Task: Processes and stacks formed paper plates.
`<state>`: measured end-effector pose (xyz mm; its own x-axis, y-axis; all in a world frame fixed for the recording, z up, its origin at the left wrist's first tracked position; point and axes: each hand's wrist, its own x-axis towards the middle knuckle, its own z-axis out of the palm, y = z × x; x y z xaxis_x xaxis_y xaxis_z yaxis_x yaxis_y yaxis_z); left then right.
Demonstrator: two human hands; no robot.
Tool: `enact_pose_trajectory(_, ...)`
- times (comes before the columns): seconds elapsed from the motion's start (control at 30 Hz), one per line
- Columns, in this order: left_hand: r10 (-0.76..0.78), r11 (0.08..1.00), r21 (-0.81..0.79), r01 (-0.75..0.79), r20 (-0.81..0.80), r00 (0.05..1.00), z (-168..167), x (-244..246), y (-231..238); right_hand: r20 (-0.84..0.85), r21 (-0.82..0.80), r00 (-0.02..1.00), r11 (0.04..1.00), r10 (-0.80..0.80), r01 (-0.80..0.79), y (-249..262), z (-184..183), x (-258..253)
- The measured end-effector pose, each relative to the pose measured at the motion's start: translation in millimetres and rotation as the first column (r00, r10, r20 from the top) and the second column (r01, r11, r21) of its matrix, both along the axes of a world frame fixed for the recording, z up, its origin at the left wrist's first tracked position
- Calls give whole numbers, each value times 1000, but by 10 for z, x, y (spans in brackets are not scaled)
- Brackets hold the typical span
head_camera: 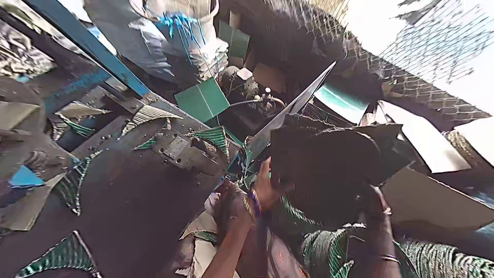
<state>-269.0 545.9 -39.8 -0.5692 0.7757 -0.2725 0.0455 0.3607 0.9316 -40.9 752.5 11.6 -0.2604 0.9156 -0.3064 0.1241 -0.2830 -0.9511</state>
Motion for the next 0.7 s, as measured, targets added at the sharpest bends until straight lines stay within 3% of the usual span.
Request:
enact_pose_trajectory(0.07,22,983,184,-24,14,1000,580,360,-601,-129,57,991,998,35,-27,-46,756,28)
enact_pose_trajectory(0.17,-122,891,450,60,110,986,1031,752,-1630,-223,301,913,915,341,-268,-84,1193,275)
enact_pose_trajectory(0.2,-83,904,427,9,156,984,1202,854,-1948,-213,353,865,861,455,-366,-131,1274,292)
enact_pose_trajectory(0.23,45,918,382,-105,164,985,1375,944,-2245,-164,395,795,777,584,-490,-211,1323,268)
enact_pose_trajectory(0.3,13,903,423,73,-196,981,1256,747,-2950,-118,449,573,558,811,-698,-481,1307,137)
enact_pose_trajectory(0.33,71,926,375,42,-283,956,1307,666,-3290,-115,481,440,437,891,-760,-682,1270,2)
enact_pose_trajectory(0.37,136,941,336,-38,-273,952,1470,673,-3582,-95,495,311,316,945,-809,-911,1246,-136)
enact_pose_trajectory(0.43,158,954,290,-78,-266,951,1889,892,-3845,20,466,203,170,979,-868,-1431,1408,-408)
enact_pose_trajectory(0.53,66,996,85,-37,-372,926,2155,1438,-3821,97,490,57,3,994,-872,-1603,1261,-705)
enact_pose_trajectory(0.6,111,993,3,-121,-417,902,2138,1735,-3862,205,402,96,6,974,-916,-1811,1460,-765)
enact_pose_trajectory(0.67,200,980,69,-189,-426,882,2045,2050,-3972,265,351,177,76,948,-933,-2014,1637,-670)
enact_pose_trajectory(0.7,249,968,128,-215,-389,887,2013,2193,-4029,291,400,181,52,939,-915,-2039,1638,-627)
